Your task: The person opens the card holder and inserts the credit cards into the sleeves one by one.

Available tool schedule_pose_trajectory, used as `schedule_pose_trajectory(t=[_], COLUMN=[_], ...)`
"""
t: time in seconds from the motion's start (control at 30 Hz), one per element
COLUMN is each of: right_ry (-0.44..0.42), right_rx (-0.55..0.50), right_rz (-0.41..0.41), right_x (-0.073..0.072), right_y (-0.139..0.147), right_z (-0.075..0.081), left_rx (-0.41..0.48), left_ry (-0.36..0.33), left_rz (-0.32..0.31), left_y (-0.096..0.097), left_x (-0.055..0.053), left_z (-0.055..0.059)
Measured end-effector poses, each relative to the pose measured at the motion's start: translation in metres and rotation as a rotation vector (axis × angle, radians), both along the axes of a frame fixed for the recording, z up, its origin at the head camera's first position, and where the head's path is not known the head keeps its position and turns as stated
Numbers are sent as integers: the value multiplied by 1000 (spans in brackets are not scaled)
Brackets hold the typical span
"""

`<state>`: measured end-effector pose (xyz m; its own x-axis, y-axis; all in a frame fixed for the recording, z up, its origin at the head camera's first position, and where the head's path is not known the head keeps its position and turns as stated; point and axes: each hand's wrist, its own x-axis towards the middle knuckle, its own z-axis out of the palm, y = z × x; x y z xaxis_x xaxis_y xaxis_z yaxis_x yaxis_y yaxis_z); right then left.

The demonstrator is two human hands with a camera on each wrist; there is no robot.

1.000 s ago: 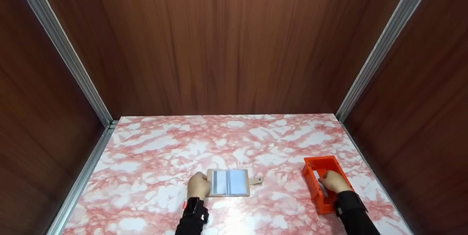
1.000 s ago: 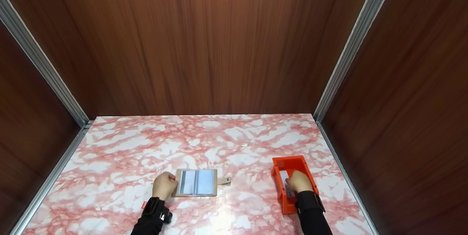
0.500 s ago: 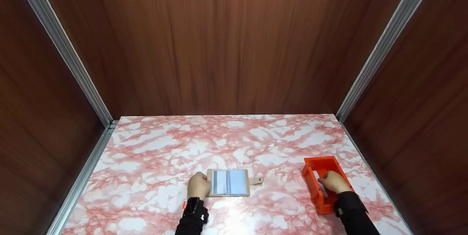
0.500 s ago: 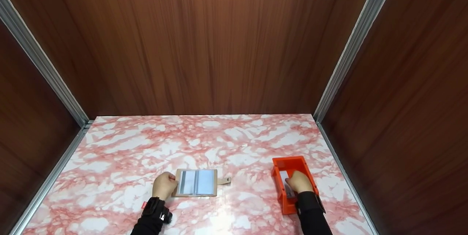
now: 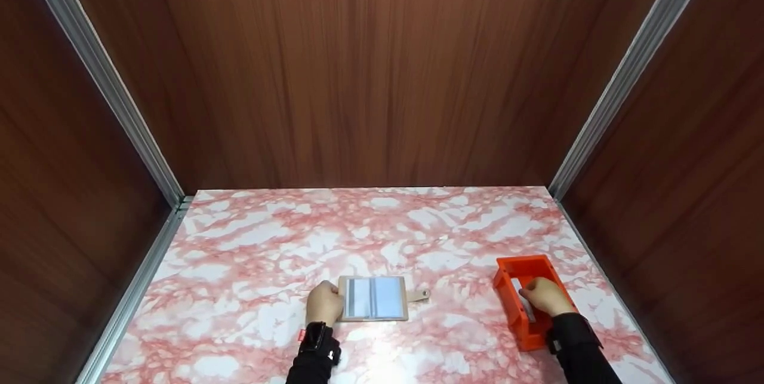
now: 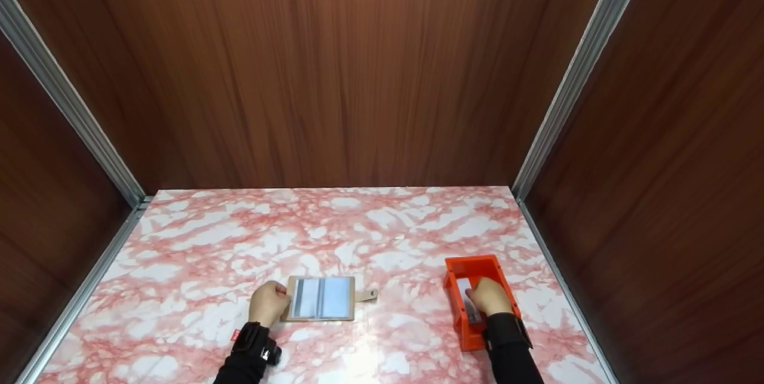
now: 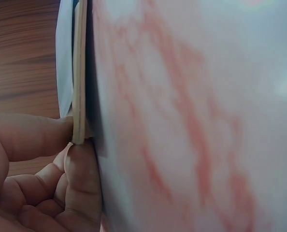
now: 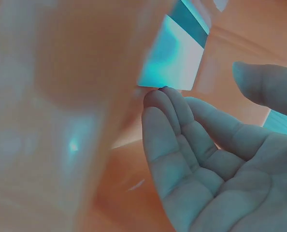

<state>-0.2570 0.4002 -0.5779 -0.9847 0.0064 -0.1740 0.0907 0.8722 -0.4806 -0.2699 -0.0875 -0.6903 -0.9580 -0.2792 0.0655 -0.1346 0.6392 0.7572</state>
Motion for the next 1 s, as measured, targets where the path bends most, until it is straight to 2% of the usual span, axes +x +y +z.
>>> schedule_pose_trajectory(t=[0.07, 0.13, 0.27, 0.37, 0.6, 1.0], right_ry=[-2, -1, 4, 9, 33, 45], right_rx=[2, 6, 9, 4, -8, -5], right_rz=[-1, 2, 7, 7, -1, -15], right_x=[0, 0, 0, 0, 0, -2], right_y=[0, 0, 0, -1, -2, -6], right_z=[2, 3, 4, 4, 4, 0], left_rx=[-5, 0, 15, 19, 3, 11], left_ry=[3, 10, 1, -11, -9, -15], left_rz=[1, 1, 6, 3, -1, 6], left_y=[1, 2, 7, 9, 8, 7], left_x=[1, 6, 20, 24, 21, 23], left_z=[2, 11, 39, 48, 42, 46])
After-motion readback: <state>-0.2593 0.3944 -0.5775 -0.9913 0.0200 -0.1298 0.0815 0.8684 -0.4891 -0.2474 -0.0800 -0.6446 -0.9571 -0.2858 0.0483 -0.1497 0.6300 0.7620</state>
